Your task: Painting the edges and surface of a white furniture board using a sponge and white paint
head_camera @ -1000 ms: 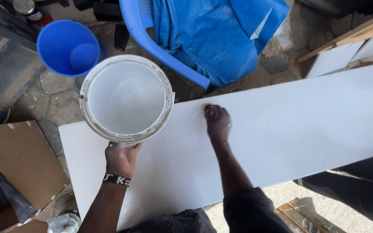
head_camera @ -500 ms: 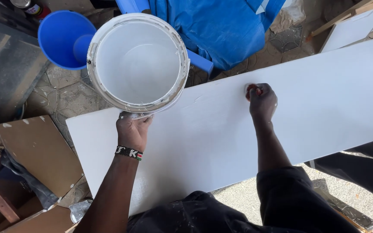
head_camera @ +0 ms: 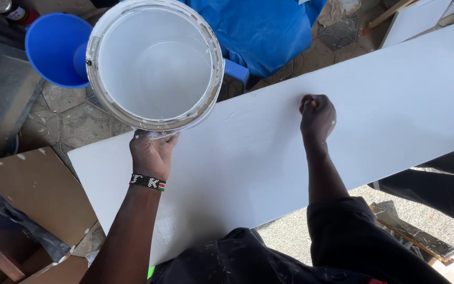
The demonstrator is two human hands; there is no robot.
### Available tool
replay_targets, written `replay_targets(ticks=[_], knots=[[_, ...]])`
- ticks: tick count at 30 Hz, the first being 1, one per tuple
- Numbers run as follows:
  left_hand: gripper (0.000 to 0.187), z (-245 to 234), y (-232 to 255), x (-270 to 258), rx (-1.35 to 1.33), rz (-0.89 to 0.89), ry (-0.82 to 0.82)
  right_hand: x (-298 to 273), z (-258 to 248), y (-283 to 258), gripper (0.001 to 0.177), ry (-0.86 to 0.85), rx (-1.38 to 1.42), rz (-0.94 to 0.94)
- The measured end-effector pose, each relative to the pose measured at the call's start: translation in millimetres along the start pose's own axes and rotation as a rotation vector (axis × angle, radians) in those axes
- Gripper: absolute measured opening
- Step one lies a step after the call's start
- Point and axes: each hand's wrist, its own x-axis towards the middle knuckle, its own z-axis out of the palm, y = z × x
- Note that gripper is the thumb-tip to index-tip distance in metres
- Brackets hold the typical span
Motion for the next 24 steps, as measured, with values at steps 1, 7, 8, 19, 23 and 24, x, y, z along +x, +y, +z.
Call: replay_targets(ticks=[1, 7, 8, 19, 23, 24], knots=[[0.014, -4.0, -1.7, 5.2, 0.004, 0.007, 0.004, -29.0, 24.2, -22.4, 0.004, -0.004, 0.008, -0.001], [0.013, -3.0, -14.1, 12.4, -0.06, -0.009, 0.029, -235.4, 137.0, -204.9, 0.013, -0.431, 0.263, -0.296], [0.013, -10.8, -20.1, 13.8, -0.056, -0.017, 0.041, -235.8, 130.3, -203.3, 0.009, -0.383, 0.21, -0.385], [0.042, -32.9, -39.6, 46.6, -0.03, -0.02, -0.008, -89.8, 114.5, -92.7, 0.007, -0.168, 0.244, 0.188], [0.041, -6.9, -27.0, 30.7, -0.046, -0.006, -0.025, -188.1, 129.2, -220.8, 0.021, -0.534, 0.146, -0.289], [0.042, 2.3, -17.7, 27.4, -0.041, 0.024, -0.011, -187.7, 129.8, -225.6, 0.03, -0.518, 0.083, -0.383]])
